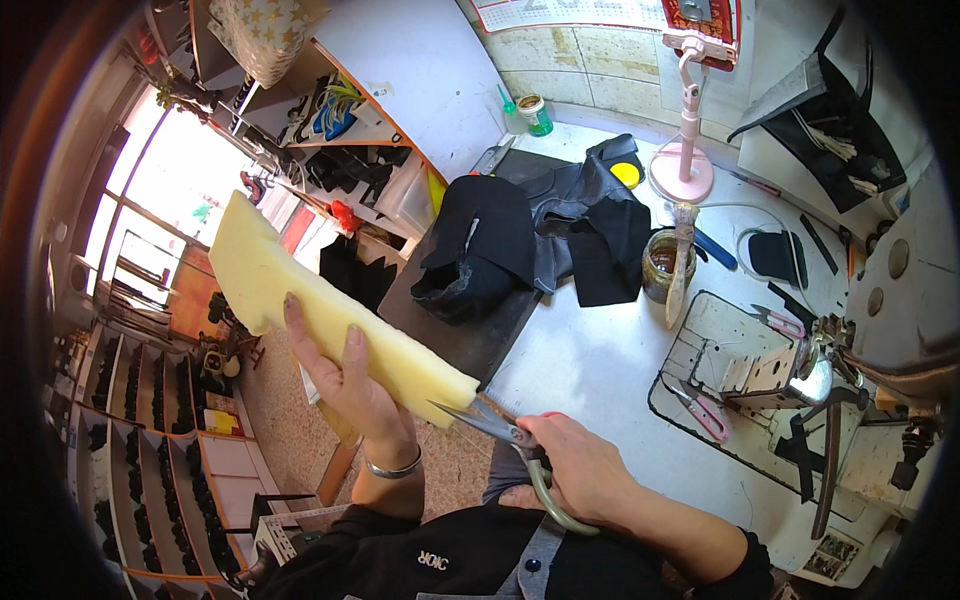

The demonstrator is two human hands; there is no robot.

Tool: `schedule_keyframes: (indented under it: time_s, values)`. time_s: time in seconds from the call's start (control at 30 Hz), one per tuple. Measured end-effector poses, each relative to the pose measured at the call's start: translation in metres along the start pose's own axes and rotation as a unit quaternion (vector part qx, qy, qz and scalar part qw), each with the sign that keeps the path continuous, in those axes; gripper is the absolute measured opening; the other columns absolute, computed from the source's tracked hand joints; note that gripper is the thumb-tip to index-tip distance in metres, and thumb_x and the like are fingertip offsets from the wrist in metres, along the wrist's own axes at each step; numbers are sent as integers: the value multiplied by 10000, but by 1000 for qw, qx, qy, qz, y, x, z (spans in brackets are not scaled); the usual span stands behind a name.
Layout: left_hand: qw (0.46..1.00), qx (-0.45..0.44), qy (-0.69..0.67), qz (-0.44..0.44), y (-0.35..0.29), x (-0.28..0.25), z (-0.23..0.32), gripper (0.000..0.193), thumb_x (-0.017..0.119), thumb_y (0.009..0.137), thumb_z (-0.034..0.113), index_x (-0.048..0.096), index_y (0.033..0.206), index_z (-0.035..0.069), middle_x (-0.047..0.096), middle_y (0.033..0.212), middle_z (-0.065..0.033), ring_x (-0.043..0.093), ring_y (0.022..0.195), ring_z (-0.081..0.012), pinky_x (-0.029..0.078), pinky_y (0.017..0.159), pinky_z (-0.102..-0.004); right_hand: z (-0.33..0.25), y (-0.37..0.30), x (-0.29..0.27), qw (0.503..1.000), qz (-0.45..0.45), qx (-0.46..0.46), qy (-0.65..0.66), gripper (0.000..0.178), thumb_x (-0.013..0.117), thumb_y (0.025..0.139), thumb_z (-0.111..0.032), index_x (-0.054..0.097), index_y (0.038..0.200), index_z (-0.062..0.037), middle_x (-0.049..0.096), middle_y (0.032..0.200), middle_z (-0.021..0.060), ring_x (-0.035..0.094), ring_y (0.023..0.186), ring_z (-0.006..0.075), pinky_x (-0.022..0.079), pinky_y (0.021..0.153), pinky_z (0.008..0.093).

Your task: The person handles a black shoe, applies a substance to the sole with a brush, then cuts a piece of foam and inserts it into the shoe. The person continues to adjust the foam and apply more substance to the shoe's interior.

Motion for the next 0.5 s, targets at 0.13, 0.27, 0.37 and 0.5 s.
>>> schedule_keyframes:
  time_s: [0.13, 0.27, 0.37, 0.5]
  values:
    - [1000, -2, -12, 0, 0, 2, 1, 627, 469, 882, -57, 304, 1469, 88, 419, 1380, -98, 530, 1066, -165, 458, 950, -284, -5, 0, -3, 997, 55, -54, -29, 847, 798, 686, -503, 433, 1308, -58, 543, 1148, 150, 563, 1017, 336, 464, 862, 394]
    - [999, -16, -32, -6, -5, 4, 1, 698, 554, 846, -55, 266, 1476, 34, 380, 1424, -120, 481, 1157, -185, 386, 1009, -306, -5, 1, -1, 996, 55, -62, -42, 847, 820, 678, -472, 428, 1312, -70, 540, 1162, 143, 565, 1016, 345, 462, 870, 389]
    - [1000, -11, -18, -14, -7, 4, 1, 704, 563, 844, -48, 259, 1476, 20, 372, 1432, -123, 477, 1171, -193, 373, 1025, -313, -8, 0, -3, 994, 70, -72, -44, 846, 826, 670, -464, 432, 1304, -66, 545, 1132, 138, 571, 967, 321, 474, 836, 381]
    - [1000, -4, -21, -20, -10, 4, 2, 707, 566, 841, -44, 257, 1474, 8, 359, 1445, -126, 473, 1178, -198, 369, 1030, -317, -5, 0, 0, 997, 58, -47, -23, 830, 835, 659, -454, 456, 1279, -53, 550, 1046, 119, 561, 849, 269, 475, 757, 355]
Point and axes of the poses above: each hand's wrist, its own y-axis towards the middle knuckle, its own x-axis out of the palm, z = x × y, the point moved 7 cm from there along y, towards the middle knuckle
